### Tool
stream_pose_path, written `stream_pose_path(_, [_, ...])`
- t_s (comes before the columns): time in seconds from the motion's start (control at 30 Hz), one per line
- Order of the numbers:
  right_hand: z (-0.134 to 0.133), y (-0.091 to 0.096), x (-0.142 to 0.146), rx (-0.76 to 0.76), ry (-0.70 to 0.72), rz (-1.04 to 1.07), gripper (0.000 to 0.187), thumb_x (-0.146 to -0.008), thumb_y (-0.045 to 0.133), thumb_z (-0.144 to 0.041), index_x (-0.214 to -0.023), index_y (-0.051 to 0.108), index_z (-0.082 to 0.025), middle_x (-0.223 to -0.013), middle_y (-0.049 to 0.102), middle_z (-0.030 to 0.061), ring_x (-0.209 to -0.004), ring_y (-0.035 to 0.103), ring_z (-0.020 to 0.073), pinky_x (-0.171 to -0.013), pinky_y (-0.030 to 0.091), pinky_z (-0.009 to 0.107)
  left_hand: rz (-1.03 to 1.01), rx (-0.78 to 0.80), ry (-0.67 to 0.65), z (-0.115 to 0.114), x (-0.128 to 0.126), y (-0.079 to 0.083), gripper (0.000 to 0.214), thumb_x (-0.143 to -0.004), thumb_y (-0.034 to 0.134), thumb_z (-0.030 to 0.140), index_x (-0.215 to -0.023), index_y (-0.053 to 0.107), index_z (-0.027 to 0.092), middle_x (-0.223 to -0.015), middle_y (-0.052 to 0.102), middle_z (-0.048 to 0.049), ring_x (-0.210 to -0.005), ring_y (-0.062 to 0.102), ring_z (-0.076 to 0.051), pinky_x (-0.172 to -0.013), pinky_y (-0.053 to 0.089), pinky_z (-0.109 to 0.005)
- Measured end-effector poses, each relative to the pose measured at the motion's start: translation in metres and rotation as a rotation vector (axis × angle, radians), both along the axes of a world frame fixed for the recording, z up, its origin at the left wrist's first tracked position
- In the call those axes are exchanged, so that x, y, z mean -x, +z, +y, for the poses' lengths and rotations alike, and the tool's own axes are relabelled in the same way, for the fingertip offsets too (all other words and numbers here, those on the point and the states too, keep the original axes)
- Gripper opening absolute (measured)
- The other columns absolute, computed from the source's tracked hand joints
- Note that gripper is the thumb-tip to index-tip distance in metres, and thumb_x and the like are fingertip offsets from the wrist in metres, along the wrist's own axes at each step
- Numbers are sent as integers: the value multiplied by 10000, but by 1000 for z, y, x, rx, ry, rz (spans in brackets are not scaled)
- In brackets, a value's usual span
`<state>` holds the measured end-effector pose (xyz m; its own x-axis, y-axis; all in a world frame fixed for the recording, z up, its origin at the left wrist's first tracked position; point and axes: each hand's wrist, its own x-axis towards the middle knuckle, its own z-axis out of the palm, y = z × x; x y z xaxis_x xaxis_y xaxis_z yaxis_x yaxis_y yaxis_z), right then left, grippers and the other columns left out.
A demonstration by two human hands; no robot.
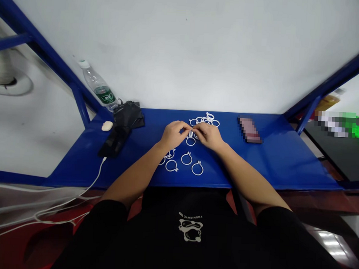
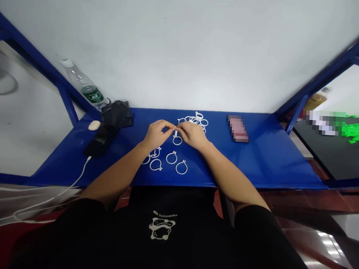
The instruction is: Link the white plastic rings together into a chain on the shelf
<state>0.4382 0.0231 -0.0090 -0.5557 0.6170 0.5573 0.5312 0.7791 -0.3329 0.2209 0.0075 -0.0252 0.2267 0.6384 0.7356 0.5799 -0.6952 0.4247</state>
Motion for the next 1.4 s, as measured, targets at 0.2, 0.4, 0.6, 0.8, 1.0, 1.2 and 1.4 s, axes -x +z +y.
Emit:
stream_pose_path(0.2, [10,4,-11,-62,-175,2,264,-1083,548,-361,-1079,756,-200,-1018,801,106,-894,726,228,-780,510,325,245,158,-43,6,12,6,58,-984,724,221,-1037,747,214,-1040,779,-58,-971,711,-229,-910,562,-404])
stream_pose_path(0.4, [10,11,-17,-21,-144,22,216,-1045,605,-344,-1074,772,-208,-976,794,84,-795,692,195,-748,501,312,442,465,-109,4,18,7,148,-924,795,341,-1030,765,241,-936,749,-30,-905,695,-224,-804,536,-364])
stream_pose_path(0.6, [-3,20,-8,159,79,-80,146,-991,663,-298,-967,776,-208,-920,789,48,-809,682,179,-745,461,305,526,594,-28,-1,3,7,165,-982,722,377,-1021,765,222,-960,760,-44,-869,696,-214,-765,507,-335])
stream_pose_path(0.8, [-18,27,-2,577,289,-410,205,-833,874,-404,-917,788,-237,-832,764,-19,-708,652,142,-666,408,296,420,506,198,6,3,-6,341,-1031,645,439,-1273,754,225,-1168,770,-98,-1041,723,-267,-883,548,-362])
stream_pose_path(1.0, [-23,27,-5,618,223,-560,370,-714,965,-467,-945,775,-249,-779,737,-18,-639,618,146,-597,362,292,248,287,156,16,11,-29,358,-957,762,443,-1237,762,220,-1059,802,-104,-906,746,-278,-804,570,-375])
stream_pose_path(1.2, [-24,26,-2,626,228,-535,169,-771,905,-286,-872,776,-247,-759,729,-30,-623,610,130,-586,350,289,251,317,25,13,10,-25,193,-971,740,421,-1032,791,245,-912,806,-55,-751,716,-213,-695,543,-331])
stream_pose_path(1.4, [-22,29,1,571,179,-554,129,-819,741,-115,-844,793,-229,-773,751,-16,-662,618,130,-611,367,290,302,349,-24,6,4,-15,131,-973,726,358,-1011,794,253,-906,802,-42,-813,732,-214,-705,539,-322])
